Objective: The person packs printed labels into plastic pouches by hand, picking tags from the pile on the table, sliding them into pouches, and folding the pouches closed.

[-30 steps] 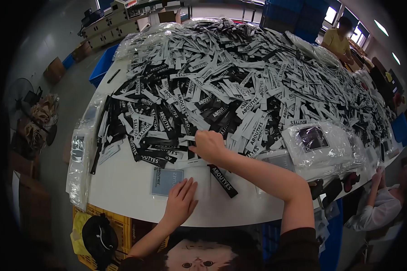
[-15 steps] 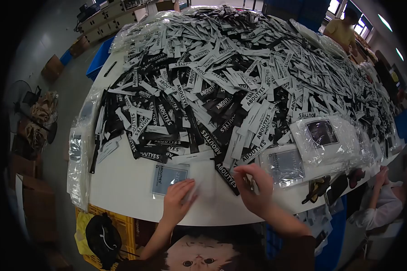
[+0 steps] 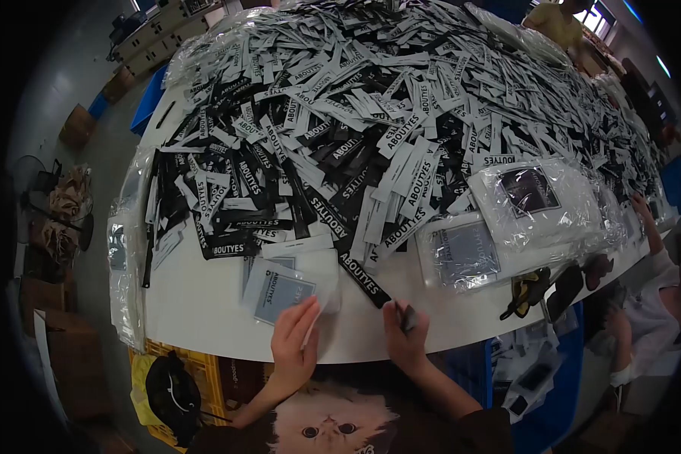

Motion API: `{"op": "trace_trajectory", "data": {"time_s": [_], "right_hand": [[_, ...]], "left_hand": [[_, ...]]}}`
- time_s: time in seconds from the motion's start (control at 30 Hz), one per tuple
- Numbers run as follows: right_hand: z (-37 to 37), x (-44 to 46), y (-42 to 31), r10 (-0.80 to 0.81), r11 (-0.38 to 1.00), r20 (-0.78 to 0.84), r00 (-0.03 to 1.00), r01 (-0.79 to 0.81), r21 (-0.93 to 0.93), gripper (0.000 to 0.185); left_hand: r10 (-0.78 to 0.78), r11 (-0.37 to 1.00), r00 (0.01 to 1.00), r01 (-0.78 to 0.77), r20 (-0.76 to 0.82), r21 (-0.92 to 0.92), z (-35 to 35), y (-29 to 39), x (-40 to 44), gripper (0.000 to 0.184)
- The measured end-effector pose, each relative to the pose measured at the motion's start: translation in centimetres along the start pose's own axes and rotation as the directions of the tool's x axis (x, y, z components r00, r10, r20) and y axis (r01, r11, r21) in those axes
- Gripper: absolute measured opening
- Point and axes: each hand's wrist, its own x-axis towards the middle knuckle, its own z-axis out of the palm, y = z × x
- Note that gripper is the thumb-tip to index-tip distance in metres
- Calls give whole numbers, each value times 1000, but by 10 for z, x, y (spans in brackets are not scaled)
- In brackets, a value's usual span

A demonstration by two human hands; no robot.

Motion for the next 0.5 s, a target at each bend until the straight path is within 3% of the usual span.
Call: {"op": "trace_trajectory", "data": {"time_s": [0.03,0.07,0.13,0.17,0.23,0.27,0.33,0.37,0.47,0.5], "right_hand": [[7,-2,-1,-74,997,104,992,74,2,25],[15,1,-11,-78,997,107,991,78,5,25],[28,9,-41,-25,977,414,910,109,-182,17],[28,11,-47,-27,978,419,908,111,-179,17],[28,14,-52,150,966,501,852,-20,-256,12],[29,15,-51,150,968,504,850,-23,-250,12],[30,15,-49,14,961,660,751,172,-216,14],[32,11,-42,-16,965,696,718,194,-178,16],[39,8,-34,-6,951,739,673,231,-203,21],[43,9,-38,-12,950,740,673,239,-202,21]], "left_hand": [[4,1000,1000,-4,-5,1,4,4,-4,48],[17,1000,999,-16,32,-19,7,8,-8,48],[41,999,994,-37,102,-37,8,12,-13,52],[39,999,994,-36,98,-32,6,12,-12,52],[-103,979,962,144,254,-146,-11,16,-5,60],[-90,963,937,168,338,-209,-24,16,-3,70],[-285,789,862,460,420,-408,-31,9,-14,62],[-406,678,824,562,396,-474,-26,11,-14,50],[-438,692,812,578,386,-433,-21,-5,-17,42],[-510,622,798,601,323,-502,-19,-5,-16,26]]}}
